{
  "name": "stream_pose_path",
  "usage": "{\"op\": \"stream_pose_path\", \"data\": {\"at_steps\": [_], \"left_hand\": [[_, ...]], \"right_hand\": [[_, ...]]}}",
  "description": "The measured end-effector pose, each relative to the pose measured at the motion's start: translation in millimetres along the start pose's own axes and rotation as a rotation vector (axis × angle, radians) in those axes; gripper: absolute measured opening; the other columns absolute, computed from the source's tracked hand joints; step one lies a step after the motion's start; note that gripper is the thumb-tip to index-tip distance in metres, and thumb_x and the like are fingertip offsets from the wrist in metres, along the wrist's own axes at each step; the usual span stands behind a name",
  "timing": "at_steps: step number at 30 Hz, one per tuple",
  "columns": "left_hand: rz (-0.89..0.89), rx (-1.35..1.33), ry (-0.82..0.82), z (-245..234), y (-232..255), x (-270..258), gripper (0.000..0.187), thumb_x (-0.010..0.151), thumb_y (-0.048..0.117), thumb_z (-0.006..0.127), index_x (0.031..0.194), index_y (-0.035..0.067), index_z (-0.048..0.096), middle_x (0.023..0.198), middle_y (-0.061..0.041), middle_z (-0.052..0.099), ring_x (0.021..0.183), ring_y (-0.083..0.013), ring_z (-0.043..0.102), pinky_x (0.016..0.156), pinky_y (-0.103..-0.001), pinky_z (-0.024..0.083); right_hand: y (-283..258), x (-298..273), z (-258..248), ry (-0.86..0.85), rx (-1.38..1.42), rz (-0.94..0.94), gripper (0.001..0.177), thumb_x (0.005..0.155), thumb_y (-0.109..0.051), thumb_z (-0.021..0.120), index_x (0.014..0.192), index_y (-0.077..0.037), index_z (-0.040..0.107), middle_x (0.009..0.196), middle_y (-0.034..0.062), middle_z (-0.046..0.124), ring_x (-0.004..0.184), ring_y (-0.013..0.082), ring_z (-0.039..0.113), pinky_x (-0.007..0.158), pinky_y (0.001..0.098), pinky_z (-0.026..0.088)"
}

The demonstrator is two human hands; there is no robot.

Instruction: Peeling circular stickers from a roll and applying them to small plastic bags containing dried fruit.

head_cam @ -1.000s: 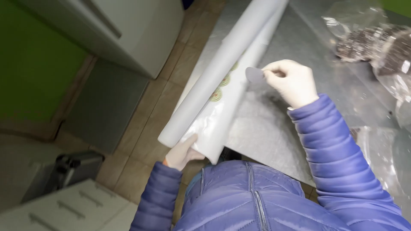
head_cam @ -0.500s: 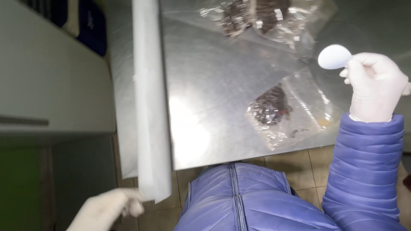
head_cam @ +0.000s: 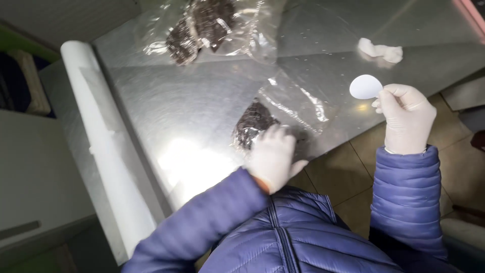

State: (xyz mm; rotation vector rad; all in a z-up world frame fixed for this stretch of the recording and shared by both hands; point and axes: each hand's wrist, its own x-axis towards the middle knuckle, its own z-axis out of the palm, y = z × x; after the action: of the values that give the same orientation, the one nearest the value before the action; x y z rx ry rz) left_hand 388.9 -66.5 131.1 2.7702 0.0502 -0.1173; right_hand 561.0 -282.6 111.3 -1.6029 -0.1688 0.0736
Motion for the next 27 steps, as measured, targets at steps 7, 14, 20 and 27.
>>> {"op": "stream_pose_path", "data": {"at_steps": [7,14,20,27], "left_hand": [[0.007,0.313,0.197,132.9,4.2,75.9,0.029,0.089,0.026,0.064,0.112,0.008,0.066,0.134,-0.018,0.059,0.123,-0.0348,0.057,0.101,-0.058,0.045],[-0.028,-0.275,0.380,29.4,-3.4,40.0,0.018,0.098,0.019,0.061,0.105,0.003,0.066,0.093,-0.016,0.069,0.083,-0.0324,0.070,0.076,-0.044,0.057],[-0.132,-1.037,0.539,-65.9,-25.1,-2.9,0.014,0.106,0.003,0.051,0.110,0.001,0.064,0.099,-0.017,0.066,0.086,-0.0291,0.061,0.082,-0.035,0.050],[-0.136,-0.205,0.873,-88.3,-46.4,-31.4,0.029,0.101,-0.005,0.058,0.127,0.004,0.064,0.115,-0.016,0.071,0.103,-0.0285,0.074,0.091,-0.032,0.059]], "right_hand": [[4.5,-0.3,-43.8,0.067,0.023,0.015,0.009,0.101,0.004,0.067,0.108,0.000,0.071,0.095,0.0035,0.070,0.082,0.0077,0.066,0.077,0.0205,0.053],[16.4,15.0,-62.9,0.090,0.071,0.008,0.009,0.102,0.005,0.067,0.108,0.001,0.071,0.098,0.0047,0.071,0.083,0.0086,0.066,0.079,0.0207,0.053],[29.2,32.6,-46.4,0.016,0.126,-0.033,0.008,0.103,0.007,0.067,0.110,0.003,0.070,0.097,0.0063,0.071,0.085,0.0096,0.066,0.082,0.0214,0.053],[11.1,34.4,-21.2,-0.033,0.123,-0.082,0.010,0.105,0.007,0.067,0.112,0.001,0.070,0.100,0.0061,0.072,0.087,0.0095,0.067,0.087,0.0226,0.056]]}}
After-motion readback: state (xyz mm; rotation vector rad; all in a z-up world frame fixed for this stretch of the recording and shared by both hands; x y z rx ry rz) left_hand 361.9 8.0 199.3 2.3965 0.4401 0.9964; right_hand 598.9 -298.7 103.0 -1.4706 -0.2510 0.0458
